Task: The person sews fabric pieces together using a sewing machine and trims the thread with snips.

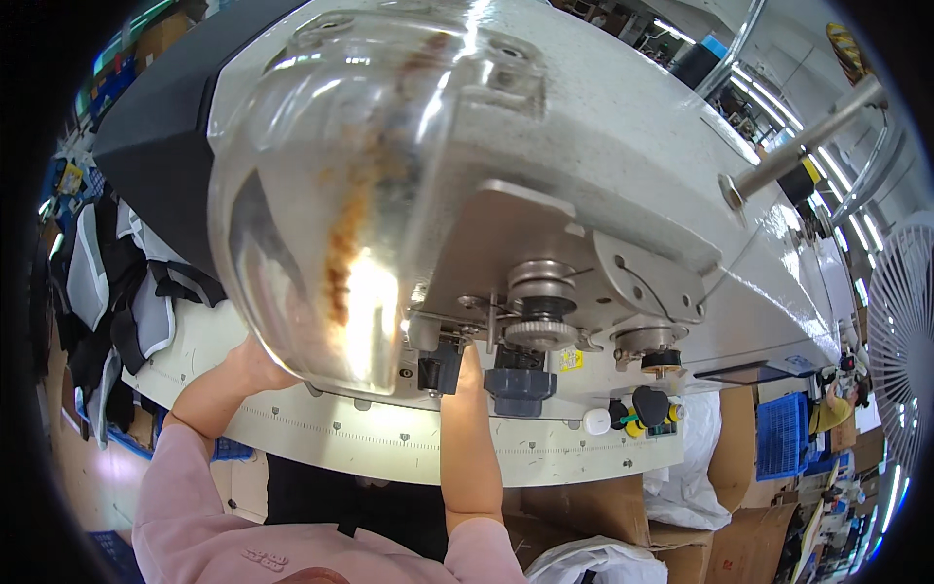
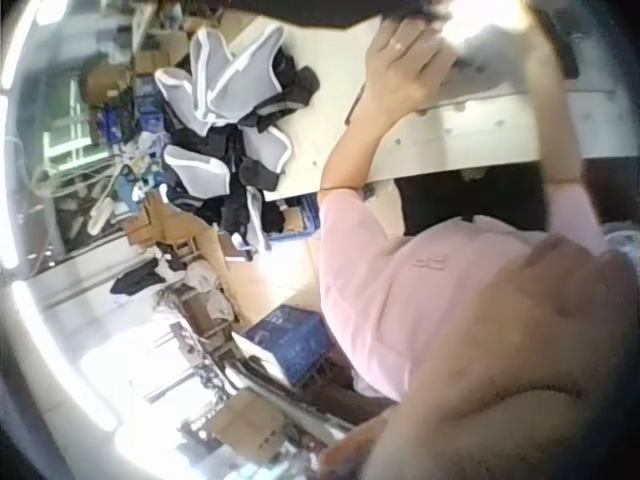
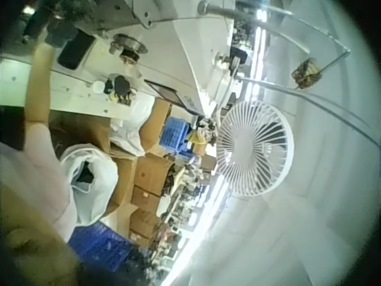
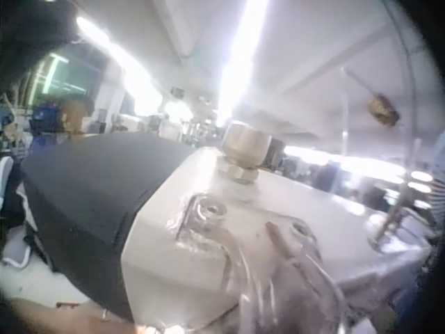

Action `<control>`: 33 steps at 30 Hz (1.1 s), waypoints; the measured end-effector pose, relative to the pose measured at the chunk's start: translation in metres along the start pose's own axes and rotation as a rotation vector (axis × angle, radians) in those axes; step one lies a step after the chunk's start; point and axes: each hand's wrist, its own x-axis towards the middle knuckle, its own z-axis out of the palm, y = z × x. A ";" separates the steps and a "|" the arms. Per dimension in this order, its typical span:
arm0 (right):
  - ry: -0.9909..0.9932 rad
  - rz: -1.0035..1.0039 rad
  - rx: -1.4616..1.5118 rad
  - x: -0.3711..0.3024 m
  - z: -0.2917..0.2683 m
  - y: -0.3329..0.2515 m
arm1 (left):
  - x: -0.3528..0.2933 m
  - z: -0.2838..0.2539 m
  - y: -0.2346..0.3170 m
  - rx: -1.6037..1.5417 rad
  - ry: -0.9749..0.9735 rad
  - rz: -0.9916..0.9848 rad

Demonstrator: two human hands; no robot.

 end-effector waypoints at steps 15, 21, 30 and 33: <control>0.032 0.082 0.128 0.005 -0.015 -0.011 | -0.001 -0.023 -0.013 0.025 -0.172 -0.414; 0.190 -0.658 0.226 -0.062 -0.002 -0.156 | 0.000 -0.083 -0.037 -0.572 0.360 -0.895; -0.262 -0.547 0.073 -0.036 0.024 -0.228 | 0.008 -0.131 -0.035 -0.521 0.376 -0.916; -0.485 -0.312 0.236 -0.051 0.002 -0.231 | 0.011 -0.138 -0.036 -0.027 0.084 -0.403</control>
